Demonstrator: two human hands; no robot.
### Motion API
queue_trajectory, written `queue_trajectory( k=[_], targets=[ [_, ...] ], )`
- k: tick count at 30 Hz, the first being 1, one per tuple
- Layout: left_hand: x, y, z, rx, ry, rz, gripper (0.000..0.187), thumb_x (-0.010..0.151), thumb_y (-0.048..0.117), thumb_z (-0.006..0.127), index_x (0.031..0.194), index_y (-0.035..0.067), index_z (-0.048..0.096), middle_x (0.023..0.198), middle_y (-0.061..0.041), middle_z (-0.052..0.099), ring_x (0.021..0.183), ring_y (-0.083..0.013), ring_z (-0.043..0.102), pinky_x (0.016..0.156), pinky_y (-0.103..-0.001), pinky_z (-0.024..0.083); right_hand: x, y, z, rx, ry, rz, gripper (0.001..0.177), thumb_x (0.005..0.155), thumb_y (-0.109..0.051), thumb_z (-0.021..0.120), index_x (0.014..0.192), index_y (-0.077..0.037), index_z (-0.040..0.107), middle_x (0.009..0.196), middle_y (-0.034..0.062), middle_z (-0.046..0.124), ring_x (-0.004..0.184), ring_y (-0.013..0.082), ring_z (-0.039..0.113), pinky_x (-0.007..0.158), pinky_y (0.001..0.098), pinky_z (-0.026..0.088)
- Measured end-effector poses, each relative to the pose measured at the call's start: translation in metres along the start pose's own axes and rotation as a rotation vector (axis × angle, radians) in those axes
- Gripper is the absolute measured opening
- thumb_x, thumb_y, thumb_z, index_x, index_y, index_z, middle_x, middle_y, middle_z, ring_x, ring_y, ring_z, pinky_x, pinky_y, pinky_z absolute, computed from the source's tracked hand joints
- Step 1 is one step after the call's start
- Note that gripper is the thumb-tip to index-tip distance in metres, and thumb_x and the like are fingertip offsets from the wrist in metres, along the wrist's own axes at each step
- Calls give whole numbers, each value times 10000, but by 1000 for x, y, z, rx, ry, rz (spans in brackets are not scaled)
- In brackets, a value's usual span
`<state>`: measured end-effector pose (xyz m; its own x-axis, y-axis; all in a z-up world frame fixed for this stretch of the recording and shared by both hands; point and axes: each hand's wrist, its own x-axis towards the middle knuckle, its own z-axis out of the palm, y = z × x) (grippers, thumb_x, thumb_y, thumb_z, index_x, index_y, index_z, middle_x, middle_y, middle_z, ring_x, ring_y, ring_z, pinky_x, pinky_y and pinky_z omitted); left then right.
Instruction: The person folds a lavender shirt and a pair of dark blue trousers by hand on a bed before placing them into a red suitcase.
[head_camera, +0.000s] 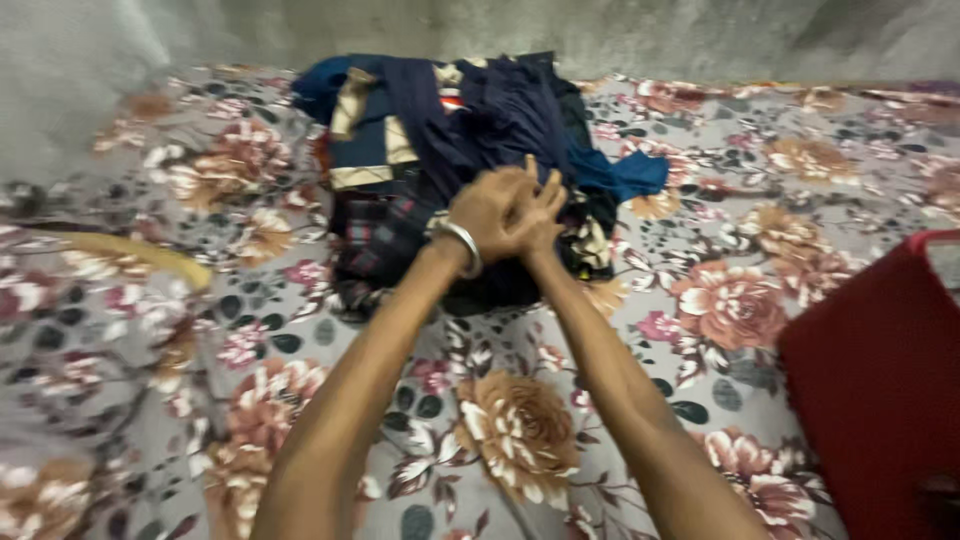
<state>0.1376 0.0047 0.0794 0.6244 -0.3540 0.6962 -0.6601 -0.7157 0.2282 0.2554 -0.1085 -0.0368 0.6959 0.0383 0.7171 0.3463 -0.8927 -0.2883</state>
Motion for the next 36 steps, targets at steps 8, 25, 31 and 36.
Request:
queue_trajectory(
  k=[8, 25, 31, 36],
  targets=[
    [-10, -47, 93, 522, -45, -729, 673, 919, 554, 573, 1423, 111, 511, 1276, -149, 610, 1165, -393, 553, 923, -552, 468, -36, -17, -42, 196, 97, 11, 862, 952, -399, 736, 1607, -128, 246, 1419, 352, 387, 1298, 528, 366, 1049, 652, 413],
    [-194, 36, 5, 794, -338, -830, 459, 993, 544, 526, 1076, 131, 710, 1121, -138, 688, 1080, -348, 616, 948, -609, 391, -134, -17, -249, 68, -389, -63, 482, 903, -518, 749, 1032, -73, 617, 852, 160, 671, 808, 353, 654, 750, 485, 510],
    [-305, 117, -40, 646, -424, -1034, 484, 992, 377, 538, 1459, 250, 517, 1506, -86, 512, 1403, -317, 452, 1110, -665, 283, -262, -34, -335, 222, -597, -133, 294, 845, -344, 737, 871, -74, 623, 859, 157, 689, 850, 393, 649, 752, 512, 500],
    [-321, 160, -19, 411, -268, -1201, 739, 830, 412, 610, 1525, 290, 389, 1608, -118, 345, 1435, -411, 248, 1042, -715, 148, -318, -22, -359, 359, -432, -235, 171, 854, -204, 706, 846, -54, 624, 866, 167, 672, 839, 399, 639, 740, 513, 497]
  ],
)
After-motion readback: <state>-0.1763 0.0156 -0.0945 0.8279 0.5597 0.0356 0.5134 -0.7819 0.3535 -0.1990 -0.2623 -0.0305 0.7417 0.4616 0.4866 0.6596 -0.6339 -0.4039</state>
